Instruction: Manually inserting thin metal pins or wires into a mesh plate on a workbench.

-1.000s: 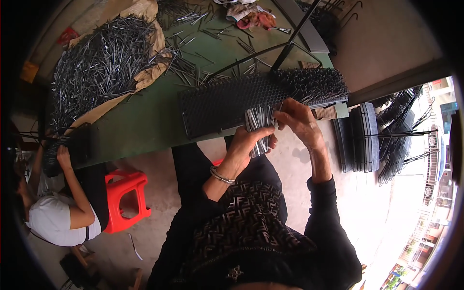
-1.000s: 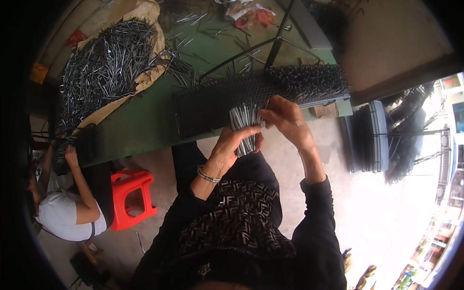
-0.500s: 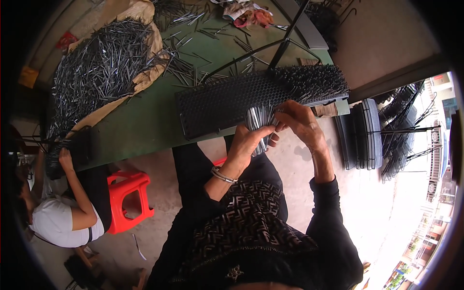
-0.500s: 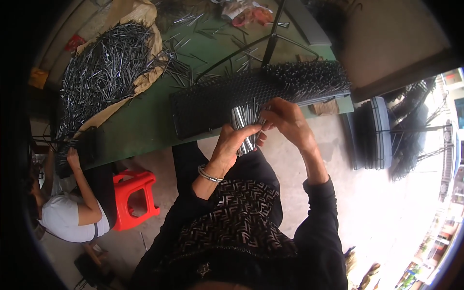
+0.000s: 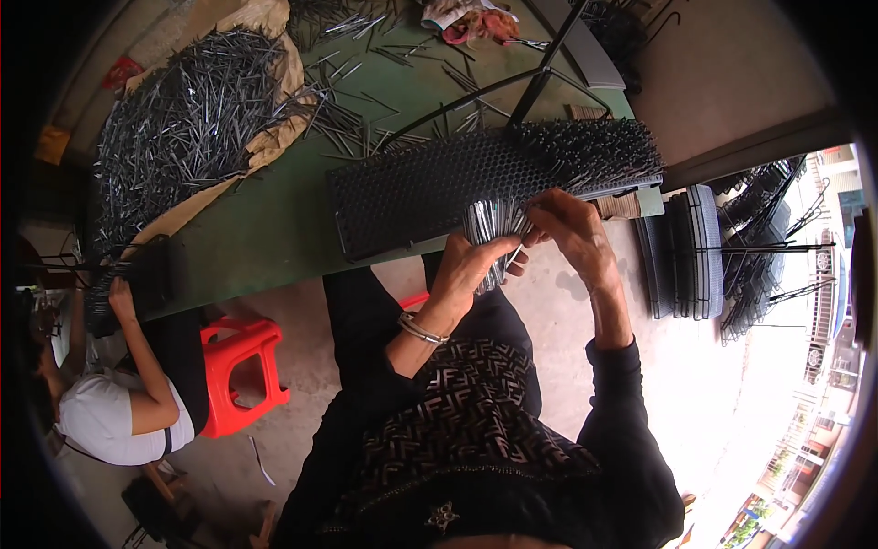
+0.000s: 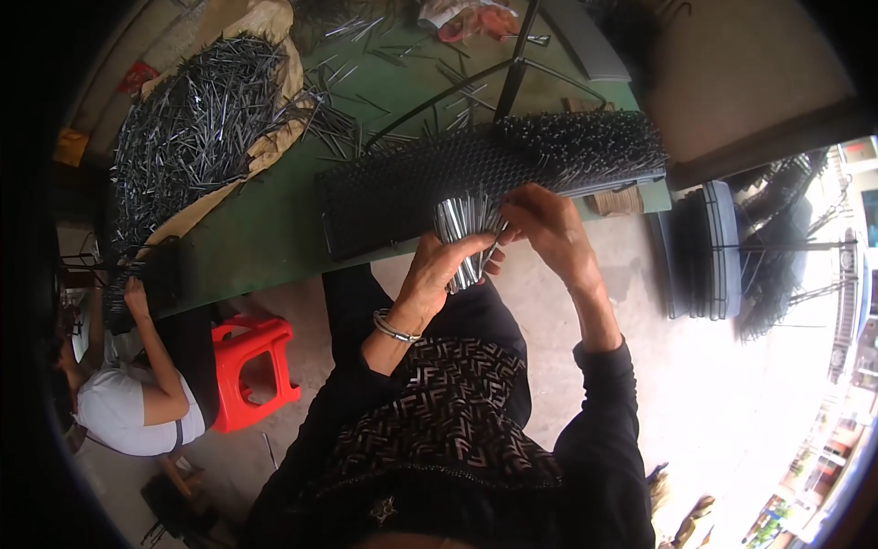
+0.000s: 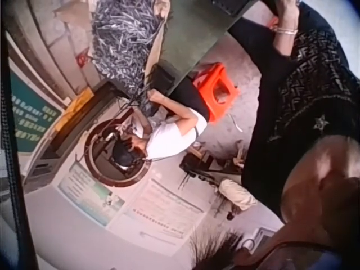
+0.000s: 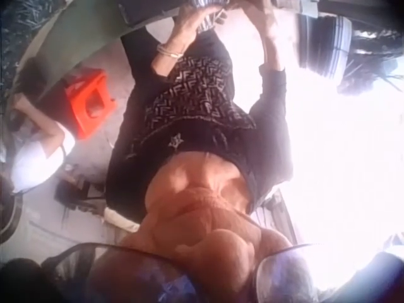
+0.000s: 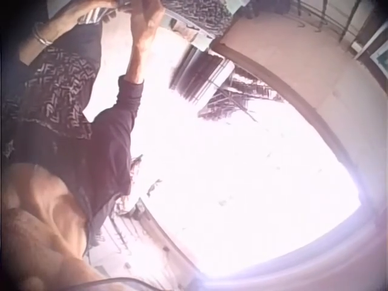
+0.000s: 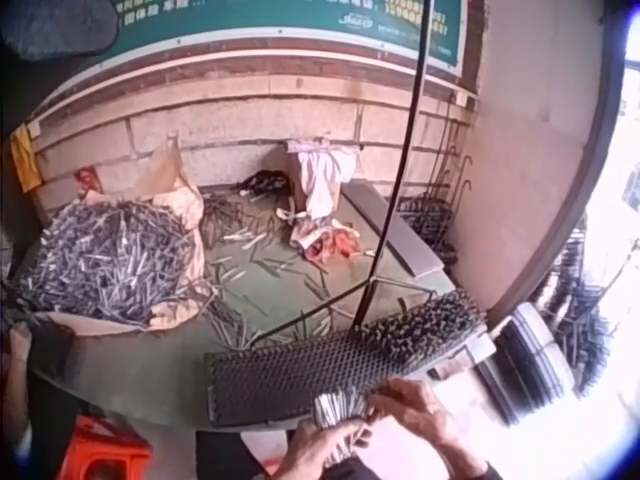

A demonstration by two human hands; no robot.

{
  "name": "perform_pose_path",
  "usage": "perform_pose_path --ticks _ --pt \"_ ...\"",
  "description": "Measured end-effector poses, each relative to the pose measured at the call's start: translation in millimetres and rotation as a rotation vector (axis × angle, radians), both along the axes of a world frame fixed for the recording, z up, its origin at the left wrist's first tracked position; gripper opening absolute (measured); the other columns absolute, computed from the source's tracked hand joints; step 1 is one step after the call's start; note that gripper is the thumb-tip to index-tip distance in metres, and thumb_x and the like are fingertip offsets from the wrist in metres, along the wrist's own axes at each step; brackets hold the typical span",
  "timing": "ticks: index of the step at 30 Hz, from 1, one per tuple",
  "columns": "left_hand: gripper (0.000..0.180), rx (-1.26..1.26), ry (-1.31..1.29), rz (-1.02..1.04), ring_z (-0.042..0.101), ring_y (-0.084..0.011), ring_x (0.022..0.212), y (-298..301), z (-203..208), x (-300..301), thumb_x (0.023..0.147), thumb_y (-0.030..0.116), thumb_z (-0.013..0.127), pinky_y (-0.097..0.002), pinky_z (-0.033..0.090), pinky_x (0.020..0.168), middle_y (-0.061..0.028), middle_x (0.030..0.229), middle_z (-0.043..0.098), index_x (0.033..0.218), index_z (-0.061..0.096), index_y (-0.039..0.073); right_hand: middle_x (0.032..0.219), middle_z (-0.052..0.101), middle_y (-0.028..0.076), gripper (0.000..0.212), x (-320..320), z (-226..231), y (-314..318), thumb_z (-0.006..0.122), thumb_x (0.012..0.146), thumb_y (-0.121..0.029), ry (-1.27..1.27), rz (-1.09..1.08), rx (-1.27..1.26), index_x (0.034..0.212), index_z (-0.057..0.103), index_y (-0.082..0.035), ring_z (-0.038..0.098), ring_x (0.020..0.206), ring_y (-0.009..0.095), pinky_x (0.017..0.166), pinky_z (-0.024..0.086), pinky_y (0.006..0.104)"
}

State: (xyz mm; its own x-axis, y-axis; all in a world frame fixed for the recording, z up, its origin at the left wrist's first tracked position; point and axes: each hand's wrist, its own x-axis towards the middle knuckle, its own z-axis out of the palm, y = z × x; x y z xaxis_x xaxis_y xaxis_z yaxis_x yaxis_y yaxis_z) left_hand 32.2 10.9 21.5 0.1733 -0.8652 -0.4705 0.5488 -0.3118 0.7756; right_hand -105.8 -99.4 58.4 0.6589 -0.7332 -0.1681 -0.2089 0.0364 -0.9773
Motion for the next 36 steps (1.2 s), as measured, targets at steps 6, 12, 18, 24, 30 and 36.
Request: perform_pose_path --ticks 6,12,18,24,30,36 --pt "0.023 -0.006 0.145 0.111 0.072 -0.0193 0.073 -2 -8 -4 0.085 0.018 0.071 -0.0261 0.052 0.055 -0.0112 0.088 0.072 0.103 0.067 0.003 0.081 0.066 0.01 0.011 -12 -4 -12 0.056 0.094 -0.004 -0.004 -0.113 -0.16 0.099 0.06 0.006 0.067 0.072 0.016 0.068 0.055 0.0275" --pt "0.028 -0.017 0.345 0.095 0.07 -0.0285 0.095 -1 -25 1 0.089 0.021 0.067 -0.0387 0.059 0.072 -0.016 0.104 0.069 0.11 0.061 0.003 0.079 0.071 0.007 0.013 2 4 -34 0.056 0.096 -0.009 0.113 -0.525 -0.657 0.102 0.062 0.001 0.065 0.071 0.009 0.064 0.047 0.0213" --pt "0.034 -0.026 0.492 0.065 0.066 -0.0366 0.104 -2 -29 -3 0.091 0.022 0.064 -0.049 0.058 0.083 -0.0224 0.116 0.064 0.117 0.056 0.001 0.079 0.071 0.008 0.014 18 -20 -58 0.057 0.096 -0.01 0.044 -0.555 -0.631 0.103 0.063 0.001 0.067 0.072 0.011 0.067 0.052 0.0235" --pt "0.036 -0.033 0.49 0.051 0.066 -0.0359 0.104 -3 -30 -6 0.092 0.023 0.065 -0.0481 0.058 0.084 -0.0217 0.113 0.065 0.119 0.056 0.001 0.077 0.072 0.008 0.013 48 -41 -75 0.058 0.095 -0.011 -0.005 -0.527 -0.679 0.102 0.063 -0.001 0.07 0.073 0.012 0.066 0.053 0.0245" --pt "0.031 -0.031 0.449 0.059 0.069 -0.031 0.095 -1 -26 -2 0.093 0.023 0.064 -0.0433 0.059 0.08 -0.0188 0.103 0.069 0.115 0.059 0.002 0.076 0.072 0.009 0.012 61 -42 -75 0.058 0.096 -0.013 0.049 -0.487 -0.789 0.1 0.063 -0.002 0.072 0.073 0.014 0.064 0.053 0.0252" --pt "0.027 -0.031 0.412 0.076 0.07 -0.0237 0.082 0 -23 2 0.093 0.022 0.064 -0.0377 0.06 0.072 -0.0158 0.097 0.07 0.112 0.06 0.002 0.076 0.072 0.011 0.012 61 -33 -73 0.058 0.095 -0.012 0.103 -0.436 -0.881 0.099 0.062 -0.002 0.072 0.071 0.017 0.063 0.053 0.027"
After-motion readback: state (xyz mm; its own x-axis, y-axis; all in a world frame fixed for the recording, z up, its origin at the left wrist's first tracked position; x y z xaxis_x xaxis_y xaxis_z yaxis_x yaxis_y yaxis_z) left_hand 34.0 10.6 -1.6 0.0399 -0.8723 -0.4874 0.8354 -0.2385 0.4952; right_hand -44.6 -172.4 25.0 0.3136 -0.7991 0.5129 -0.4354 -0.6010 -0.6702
